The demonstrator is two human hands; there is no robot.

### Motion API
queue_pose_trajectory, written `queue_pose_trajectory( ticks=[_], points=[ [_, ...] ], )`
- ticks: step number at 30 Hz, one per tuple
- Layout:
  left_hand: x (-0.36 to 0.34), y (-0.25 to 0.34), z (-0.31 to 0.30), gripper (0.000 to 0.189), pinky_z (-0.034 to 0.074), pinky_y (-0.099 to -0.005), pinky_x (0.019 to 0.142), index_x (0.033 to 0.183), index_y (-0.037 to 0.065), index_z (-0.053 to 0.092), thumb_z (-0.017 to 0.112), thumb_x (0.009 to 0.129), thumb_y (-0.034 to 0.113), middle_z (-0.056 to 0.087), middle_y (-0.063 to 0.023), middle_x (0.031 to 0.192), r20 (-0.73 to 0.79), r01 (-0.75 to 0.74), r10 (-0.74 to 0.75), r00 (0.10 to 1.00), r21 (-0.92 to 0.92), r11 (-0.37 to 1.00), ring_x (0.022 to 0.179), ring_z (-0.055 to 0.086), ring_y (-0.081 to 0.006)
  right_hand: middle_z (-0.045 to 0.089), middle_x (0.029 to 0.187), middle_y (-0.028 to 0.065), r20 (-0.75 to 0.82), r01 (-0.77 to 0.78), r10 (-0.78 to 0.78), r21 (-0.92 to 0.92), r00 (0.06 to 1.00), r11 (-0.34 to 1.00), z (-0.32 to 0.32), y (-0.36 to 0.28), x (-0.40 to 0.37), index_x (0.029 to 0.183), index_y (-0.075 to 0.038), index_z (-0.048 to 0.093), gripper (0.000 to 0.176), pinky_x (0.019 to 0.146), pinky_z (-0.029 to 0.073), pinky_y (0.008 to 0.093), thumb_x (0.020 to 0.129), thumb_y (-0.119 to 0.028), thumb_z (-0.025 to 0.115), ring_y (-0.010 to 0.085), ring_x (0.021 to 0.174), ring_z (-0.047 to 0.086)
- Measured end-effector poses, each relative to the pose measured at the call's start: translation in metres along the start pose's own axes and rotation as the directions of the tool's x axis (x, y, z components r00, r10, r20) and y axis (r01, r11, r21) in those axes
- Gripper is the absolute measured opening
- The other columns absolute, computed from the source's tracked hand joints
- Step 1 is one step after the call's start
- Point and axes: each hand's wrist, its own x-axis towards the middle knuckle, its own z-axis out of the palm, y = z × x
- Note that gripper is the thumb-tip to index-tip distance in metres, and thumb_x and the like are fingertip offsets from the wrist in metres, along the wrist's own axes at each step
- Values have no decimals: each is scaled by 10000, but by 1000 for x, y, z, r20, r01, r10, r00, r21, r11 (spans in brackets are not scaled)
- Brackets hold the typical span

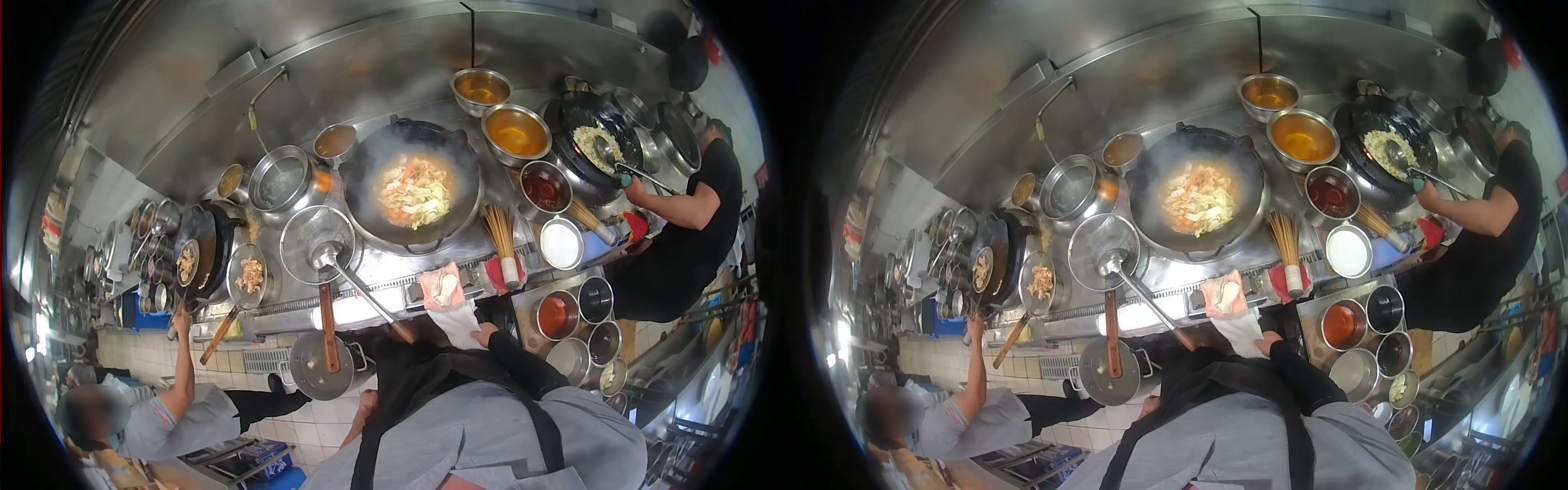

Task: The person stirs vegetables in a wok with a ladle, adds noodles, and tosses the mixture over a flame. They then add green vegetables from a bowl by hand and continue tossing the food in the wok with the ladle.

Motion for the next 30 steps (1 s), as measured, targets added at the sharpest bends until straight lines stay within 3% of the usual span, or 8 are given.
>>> queue_pose_trajectory(
  ticks=[4, 7, 11, 13, 16, 20, 22, 30],
  points=[
    [4, -1, 13, 279, 586, -416, 805, 859, 77, 747, 739, 614, 212, 746, -136, 908, -46, 30, -28, 999, 42, 999, 883, 712, -334, 648, 1192, 321, 4, 10, -10, -16, 1000, 1000, 3, 4, 4, 1162, 82, 672, 616, 1023, 469, 454, 849, -448, 658, 431, 1162, 612],
    [-4, 9, 4, 259, 585, -416, 837, 897, 68, 754, 707, 672, 188, 745, -163, 950, -43, 204, -215, 976, -182, 962, 948, 707, -351, 642, 1207, 323, 16, -1, 2, -30, 1000, 1000, 5, 7, 6, 1172, 87, 666, 638, 1040, 461, 454, 849, -462, 646, 431, 1176, 606],
    [-4, 12, -3, 249, 582, -418, 847, 951, 37, 752, 627, 793, 184, 737, -202, 1010, -29, 169, -180, 983, -234, 957, 955, 701, -381, 636, 1221, 322, 24, -6, 6, -18, 1000, 1000, 5, 7, 6, 1176, 87, 666, 653, 1050, 456, 451, 847, -477, 635, 425, 1197, 597],
    [-5, 19, -8, 273, 582, -415, 842, 975, 22, 750, 594, 838, 199, 733, -215, 1028, -47, 264, -310, 949, -418, 870, 946, 700, -392, 634, 1227, 322, 40, -16, 18, -32, 999, 999, 0, 2, 4, 1174, 87, 666, 646, 1053, 455, 449, 849, -471, 632, 423, 1201, 595],
    [-7, 32, -18, 310, 578, -420, 852, 998, 1, 746, 543, 884, 205, 726, -238, 1045, 132, 428, -526, 840, -757, 493, 962, 692, -404, 634, 1228, 321, 41, -15, 17, -30, 999, 999, 1, 3, 3, 1170, 88, 668, 638, 1056, 452, 445, 851, -463, 631, 421, 1201, 595],
    [3, 6, 10, 282, 581, -418, 850, 1005, 33, 754, 586, 839, 187, 734, -201, 1055, 44, 271, -290, 956, -508, 817, 971, 695, -390, 636, 1226, 318, 51, -14, 16, -37, 999, 999, 3, 4, 7, 1168, 86, 669, 633, 1060, 448, 439, 850, -461, 640, 420, 1197, 598],
    [-4, 19, -19, 272, 584, -416, 844, 996, 53, 758, 621, 800, 184, 742, -171, 1047, 13, 95, -94, 995, -156, 983, 961, 701, -378, 637, 1225, 316, 28, -14, 15, -36, 999, 999, 3, 4, 6, 1167, 83, 671, 634, 1056, 452, 440, 848, -464, 645, 418, 1195, 600],
    [2, 13, -4, 249, 585, -414, 845, 946, 77, 766, 653, 740, 161, 748, -138, 1006, 7, 41, -41, 999, -3, 999, 975, 707, -343, 642, 1217, 312, 7, -19, 19, -41, 1000, 999, 2, 2, 4, 1188, 71, 667, 643, 1044, 462, 442, 841, -470, 658, 416, 1185, 605]
  ],
)
